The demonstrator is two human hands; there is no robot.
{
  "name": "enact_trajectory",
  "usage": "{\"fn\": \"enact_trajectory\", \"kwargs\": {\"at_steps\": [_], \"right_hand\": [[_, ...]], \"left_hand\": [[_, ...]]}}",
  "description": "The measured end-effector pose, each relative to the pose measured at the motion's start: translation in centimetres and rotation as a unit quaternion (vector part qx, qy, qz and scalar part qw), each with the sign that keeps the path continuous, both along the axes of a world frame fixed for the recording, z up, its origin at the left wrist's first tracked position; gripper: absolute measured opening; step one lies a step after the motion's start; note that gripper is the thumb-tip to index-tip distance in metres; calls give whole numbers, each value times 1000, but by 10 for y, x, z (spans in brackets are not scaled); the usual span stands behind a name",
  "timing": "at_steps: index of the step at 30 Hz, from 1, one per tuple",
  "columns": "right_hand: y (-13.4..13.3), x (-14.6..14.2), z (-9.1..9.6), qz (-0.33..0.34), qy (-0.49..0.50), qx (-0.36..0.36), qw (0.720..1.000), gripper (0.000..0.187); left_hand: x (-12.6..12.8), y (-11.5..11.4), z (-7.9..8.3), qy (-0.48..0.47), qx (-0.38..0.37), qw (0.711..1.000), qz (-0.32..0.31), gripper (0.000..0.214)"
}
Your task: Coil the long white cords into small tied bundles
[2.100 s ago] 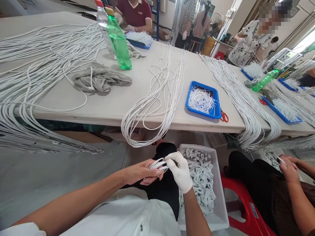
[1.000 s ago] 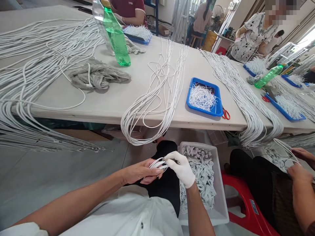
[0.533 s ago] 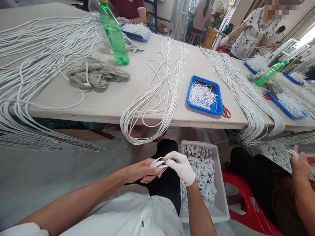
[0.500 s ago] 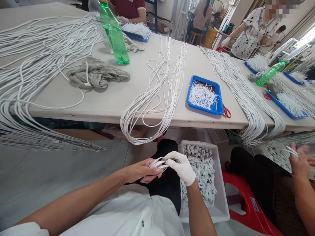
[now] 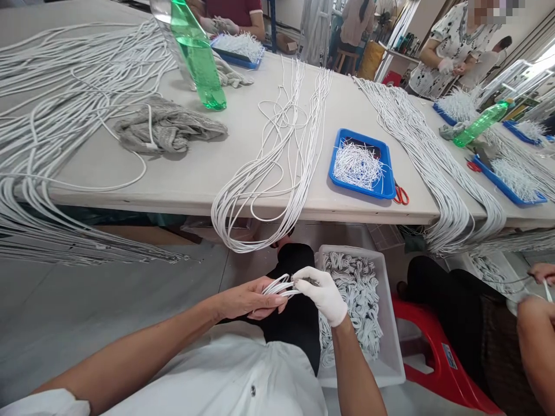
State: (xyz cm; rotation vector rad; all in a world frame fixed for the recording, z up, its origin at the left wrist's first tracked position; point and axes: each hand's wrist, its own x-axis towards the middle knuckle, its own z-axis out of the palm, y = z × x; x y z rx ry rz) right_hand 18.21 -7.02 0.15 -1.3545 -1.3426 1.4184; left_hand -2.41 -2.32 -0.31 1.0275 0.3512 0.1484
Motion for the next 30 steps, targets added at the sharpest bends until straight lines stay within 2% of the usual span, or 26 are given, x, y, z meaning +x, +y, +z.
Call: {"fn": "enact_trajectory", "kwargs": {"at_steps": [7, 13, 20, 30], "right_hand": [[0, 2, 17, 17, -65, 67, 996, 11], [-1, 0, 28, 40, -104, 33, 993, 10], [1, -4, 27, 50, -87, 50, 994, 13], [-2, -4, 20, 39, -52, 5, 998, 13]], "left_hand": [[0, 3, 0, -1, 6, 1000, 1, 33], [-1, 3, 0, -1, 8, 1000, -4, 34], [-2, 1, 0, 4, 3, 1000, 5, 36], [-1, 2, -1, -2, -3, 1000, 3, 37]]}}
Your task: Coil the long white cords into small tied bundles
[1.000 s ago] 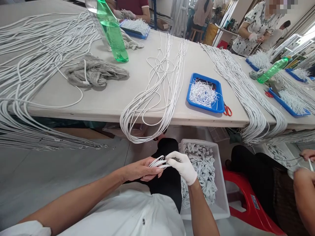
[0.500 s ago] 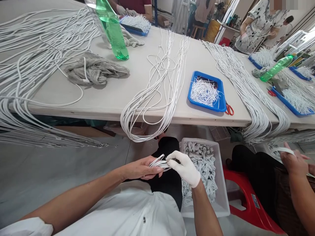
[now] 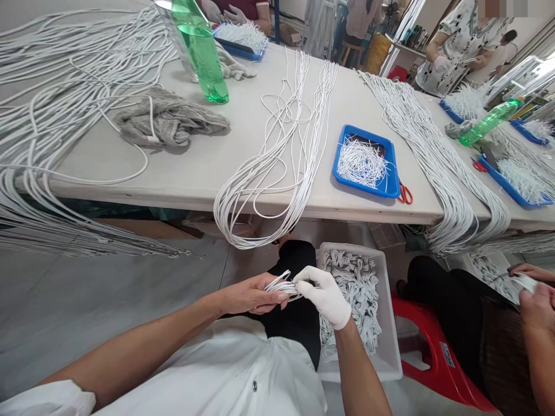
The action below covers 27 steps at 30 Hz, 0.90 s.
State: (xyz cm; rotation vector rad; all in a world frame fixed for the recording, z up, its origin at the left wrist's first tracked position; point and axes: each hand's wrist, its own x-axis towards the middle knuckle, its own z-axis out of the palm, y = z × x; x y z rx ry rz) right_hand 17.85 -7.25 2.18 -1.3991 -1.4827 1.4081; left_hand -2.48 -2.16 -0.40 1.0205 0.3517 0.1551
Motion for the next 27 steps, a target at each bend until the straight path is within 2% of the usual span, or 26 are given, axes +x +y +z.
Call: {"fn": "enact_trajectory", "kwargs": {"at_steps": [12, 18, 23, 27], "right_hand": [[-3, 2, -11, -4, 32, -18, 999, 14], [-1, 0, -6, -21, -51, 23, 998, 11], [0, -5, 3, -20, -97, 82, 992, 15], [-2, -11, 7, -18, -109, 42, 993, 15]], "left_hand": [[0, 0, -4, 3, 13, 1000, 15, 34], [2, 0, -4, 17, 31, 999, 9, 36], [2, -3, -6, 45, 95, 994, 3, 43], [3, -6, -5, 56, 133, 989, 21, 42]]}}
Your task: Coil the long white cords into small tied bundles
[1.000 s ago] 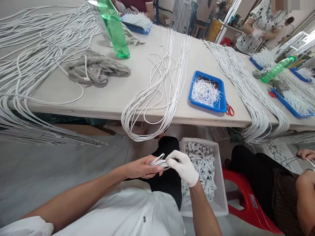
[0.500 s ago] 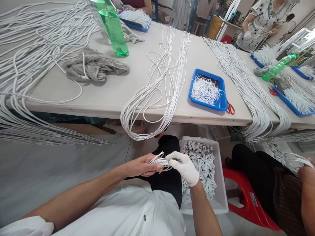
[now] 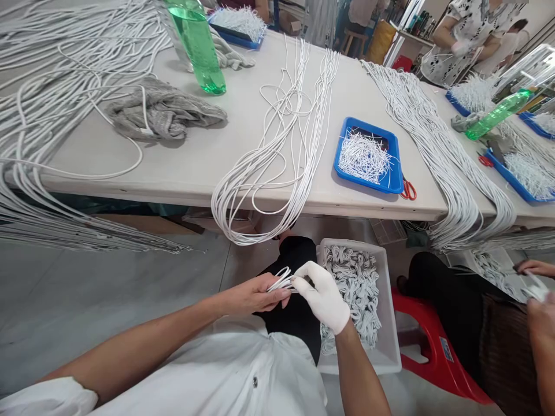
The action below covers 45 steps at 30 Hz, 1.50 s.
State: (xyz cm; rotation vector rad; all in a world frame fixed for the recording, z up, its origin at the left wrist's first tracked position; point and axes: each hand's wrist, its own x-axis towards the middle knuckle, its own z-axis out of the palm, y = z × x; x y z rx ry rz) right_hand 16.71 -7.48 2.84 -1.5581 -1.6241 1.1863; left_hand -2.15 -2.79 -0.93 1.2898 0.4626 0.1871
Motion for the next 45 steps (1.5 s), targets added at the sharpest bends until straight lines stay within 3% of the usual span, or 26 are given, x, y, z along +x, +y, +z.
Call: {"fn": "enact_trajectory", "kwargs": {"at_steps": [9, 14, 20, 27, 31, 40, 45], "right_hand": [[-4, 2, -15, -12, 117, -108, 987, 29], [-7, 7, -13, -23, 109, -96, 989, 30], [-9, 7, -14, -27, 99, -88, 991, 19], [-11, 9, -13, -38, 110, -101, 988, 27], [-11, 6, -10, -39, 99, -95, 990, 19], [-12, 7, -21, -61, 128, -99, 985, 28], [-13, 6, -19, -63, 119, -97, 986, 20]], "left_hand": [[3, -6, -2, -12, -11, 1000, 7, 41], [2, -5, -2, -12, -19, 1000, 13, 42], [3, -5, -3, -5, -14, 1000, 11, 42], [3, -4, -1, 7, -6, 1000, 17, 44], [4, -3, 0, -3, -15, 1000, 14, 43], [4, -4, -2, 8, -15, 1000, 14, 43], [5, -4, -5, -15, -32, 999, 19, 43]]}}
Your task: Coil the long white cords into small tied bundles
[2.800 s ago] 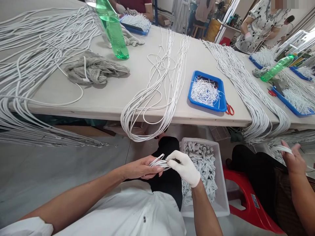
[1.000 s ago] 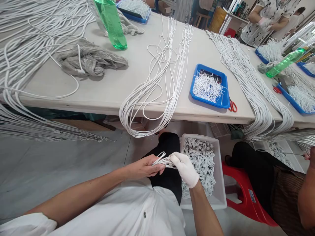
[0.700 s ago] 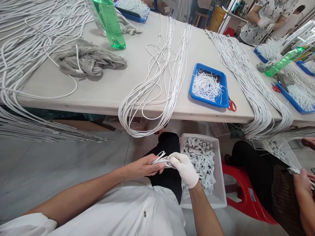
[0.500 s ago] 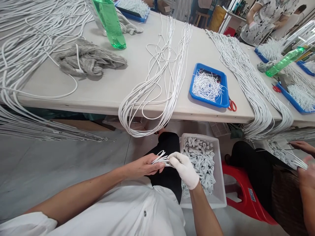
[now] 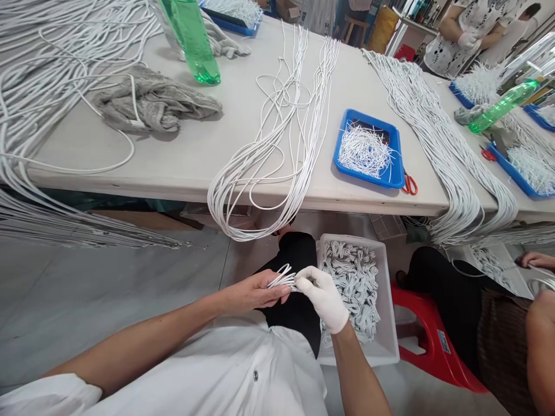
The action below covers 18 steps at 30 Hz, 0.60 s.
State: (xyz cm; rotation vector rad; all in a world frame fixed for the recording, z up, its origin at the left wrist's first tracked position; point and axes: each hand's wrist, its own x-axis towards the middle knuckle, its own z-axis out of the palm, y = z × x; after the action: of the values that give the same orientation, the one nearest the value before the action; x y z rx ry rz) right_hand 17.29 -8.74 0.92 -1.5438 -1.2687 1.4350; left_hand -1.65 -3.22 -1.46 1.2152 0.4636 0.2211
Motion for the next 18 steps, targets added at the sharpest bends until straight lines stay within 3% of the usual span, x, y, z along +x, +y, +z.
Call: {"fn": "enact_trajectory", "kwargs": {"at_steps": [8, 13, 18], "right_hand": [[1, 0, -2, -10, 2, 0, 1000, 27], [-1, 0, -3, 11, -12, 13, 1000, 19], [3, -13, -4, -17, -21, 41, 999, 29]], "left_hand": [[-2, 0, 4, 23, 10, 1000, -2, 43], [-2, -1, 2, 13, 13, 1000, 2, 44], [4, -8, -4, -6, 52, 999, -13, 44]]}}
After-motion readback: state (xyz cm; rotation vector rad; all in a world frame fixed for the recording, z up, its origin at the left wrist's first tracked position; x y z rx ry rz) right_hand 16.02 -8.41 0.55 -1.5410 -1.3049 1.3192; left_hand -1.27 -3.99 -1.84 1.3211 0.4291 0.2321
